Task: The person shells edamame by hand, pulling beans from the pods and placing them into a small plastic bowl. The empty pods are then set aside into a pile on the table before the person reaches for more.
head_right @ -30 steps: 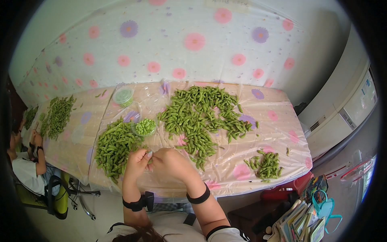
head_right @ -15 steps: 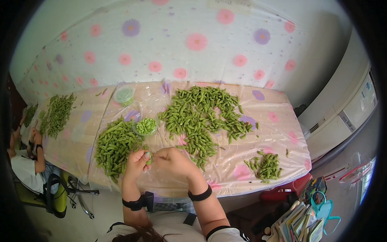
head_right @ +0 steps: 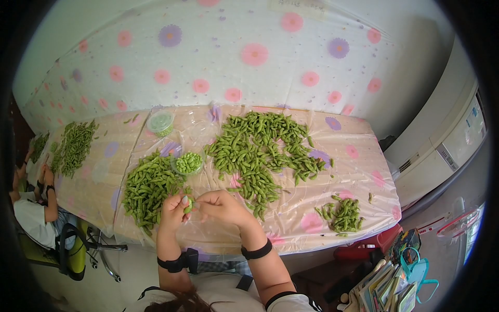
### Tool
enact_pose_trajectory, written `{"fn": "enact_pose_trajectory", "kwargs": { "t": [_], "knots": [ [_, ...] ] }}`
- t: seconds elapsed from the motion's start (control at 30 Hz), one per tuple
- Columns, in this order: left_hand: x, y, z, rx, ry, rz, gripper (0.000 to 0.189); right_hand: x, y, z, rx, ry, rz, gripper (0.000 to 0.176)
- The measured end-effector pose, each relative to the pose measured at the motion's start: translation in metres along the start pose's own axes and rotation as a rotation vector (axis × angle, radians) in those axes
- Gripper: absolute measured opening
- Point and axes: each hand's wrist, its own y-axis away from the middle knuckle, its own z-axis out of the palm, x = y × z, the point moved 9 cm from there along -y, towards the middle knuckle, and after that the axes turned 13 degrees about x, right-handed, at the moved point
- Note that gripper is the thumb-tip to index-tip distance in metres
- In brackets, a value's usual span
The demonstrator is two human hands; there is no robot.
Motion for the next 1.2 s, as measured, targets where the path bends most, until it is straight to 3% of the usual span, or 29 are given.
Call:
{"fn": "enact_pose_trajectory", "kwargs": {
  "t": [0.13, 0.2, 0.3, 0.4, 0.5, 0.8, 1.2],
  "knots": [
    [-0.002, -0.004, 0.0, -0.008, -0.047, -0.003, 0.029, -0.009, 0.0, 0.005, 0.074, 0.127, -0.093, 0.016],
    [-0.003, -0.004, 0.003, 0.006, -0.068, 0.013, 0.03, -0.037, 0.008, 0.003, 0.306, 0.539, -0.215, 0.021],
    [-0.001, -0.002, 0.008, 0.046, -0.154, 0.097, 0.03, -0.042, 0.007, 0.003, 0.413, 0.706, -0.229, 0.024],
    [0.002, 0.003, 0.012, 0.008, -0.114, 0.042, 0.028, -0.031, 0.003, 0.004, 0.359, 0.565, -0.354, 0.024],
    [0.004, 0.005, 0.007, 0.034, -0.09, 0.033, 0.027, -0.036, 0.0, 0.012, 0.335, 0.652, -0.417, 0.021],
    [0.014, 0.003, -0.003, 0.037, -0.05, 0.102, 0.031, -0.036, -0.012, 0.027, 0.296, 0.698, -0.349, 0.022],
    [-0.002, 0.004, -0.008, 0.03, -0.055, -0.058, 0.029, -0.01, -0.019, 0.019, 0.315, 0.565, -0.227, 0.031]
  ]
}}
